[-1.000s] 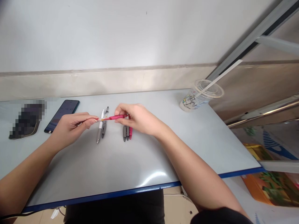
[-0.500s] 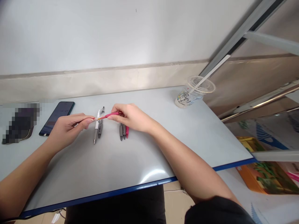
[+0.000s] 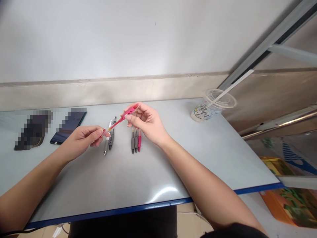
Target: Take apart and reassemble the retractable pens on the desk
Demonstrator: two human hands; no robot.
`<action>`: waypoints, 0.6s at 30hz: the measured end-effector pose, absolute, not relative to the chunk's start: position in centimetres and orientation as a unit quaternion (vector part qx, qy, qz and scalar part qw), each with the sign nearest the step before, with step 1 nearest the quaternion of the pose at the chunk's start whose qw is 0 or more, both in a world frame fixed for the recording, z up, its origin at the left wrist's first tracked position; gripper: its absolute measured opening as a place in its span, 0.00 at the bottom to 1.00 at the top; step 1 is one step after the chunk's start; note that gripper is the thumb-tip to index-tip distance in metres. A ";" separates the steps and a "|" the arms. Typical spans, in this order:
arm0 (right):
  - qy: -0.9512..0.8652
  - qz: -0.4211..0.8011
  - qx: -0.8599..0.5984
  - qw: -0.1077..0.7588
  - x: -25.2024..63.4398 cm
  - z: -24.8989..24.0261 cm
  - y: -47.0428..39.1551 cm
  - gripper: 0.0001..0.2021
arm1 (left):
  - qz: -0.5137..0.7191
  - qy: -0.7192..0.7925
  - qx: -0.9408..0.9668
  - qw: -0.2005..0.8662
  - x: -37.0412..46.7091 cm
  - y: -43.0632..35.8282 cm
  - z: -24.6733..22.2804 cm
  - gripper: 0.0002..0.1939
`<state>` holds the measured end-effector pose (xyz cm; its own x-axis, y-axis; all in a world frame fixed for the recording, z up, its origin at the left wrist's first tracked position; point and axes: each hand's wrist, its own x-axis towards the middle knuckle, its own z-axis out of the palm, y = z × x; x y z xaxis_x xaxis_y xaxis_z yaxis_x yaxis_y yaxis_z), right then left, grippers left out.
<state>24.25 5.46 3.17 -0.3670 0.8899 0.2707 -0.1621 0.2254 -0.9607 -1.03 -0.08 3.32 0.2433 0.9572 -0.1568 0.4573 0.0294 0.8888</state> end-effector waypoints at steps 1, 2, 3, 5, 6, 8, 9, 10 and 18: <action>-0.616 0.538 -0.297 0.493 24.2 3.1 5.6 0.13 | 0.269 0.559 0.647 0.444 -1.0 -0.1 3.4 0.22; -0.614 0.529 -0.297 0.505 24.2 3.1 5.7 0.13 | 0.265 0.563 0.652 0.433 -0.9 -0.1 3.5 0.21; -0.614 0.522 -0.296 0.513 24.2 3.1 5.8 0.12 | 0.260 0.566 0.656 0.426 -0.9 -0.1 3.7 0.20; -0.616 0.513 -0.297 0.518 24.3 3.1 6.0 0.10 | 0.257 0.569 0.662 0.415 -0.9 -0.2 4.0 0.20; -0.618 0.510 -0.298 0.520 24.4 3.1 6.0 0.10 | 0.256 0.572 0.663 0.408 -0.9 -0.2 4.2 0.21; -0.617 0.504 -0.302 0.523 24.5 3.1 6.1 0.09 | 0.254 0.581 0.664 0.396 -1.0 -0.2 4.4 0.21; -0.617 0.502 -0.305 0.524 24.6 3.1 6.1 0.09 | 0.252 0.584 0.664 0.393 -1.0 -0.2 4.5 0.22; -0.618 0.500 -0.307 0.524 24.6 3.2 6.1 0.09 | 0.251 0.586 0.664 0.391 -1.0 -0.2 4.5 0.22; -0.607 0.511 -0.320 0.518 24.5 2.7 6.3 0.07 | 0.258 0.590 0.666 0.377 -0.6 -0.2 4.3 0.23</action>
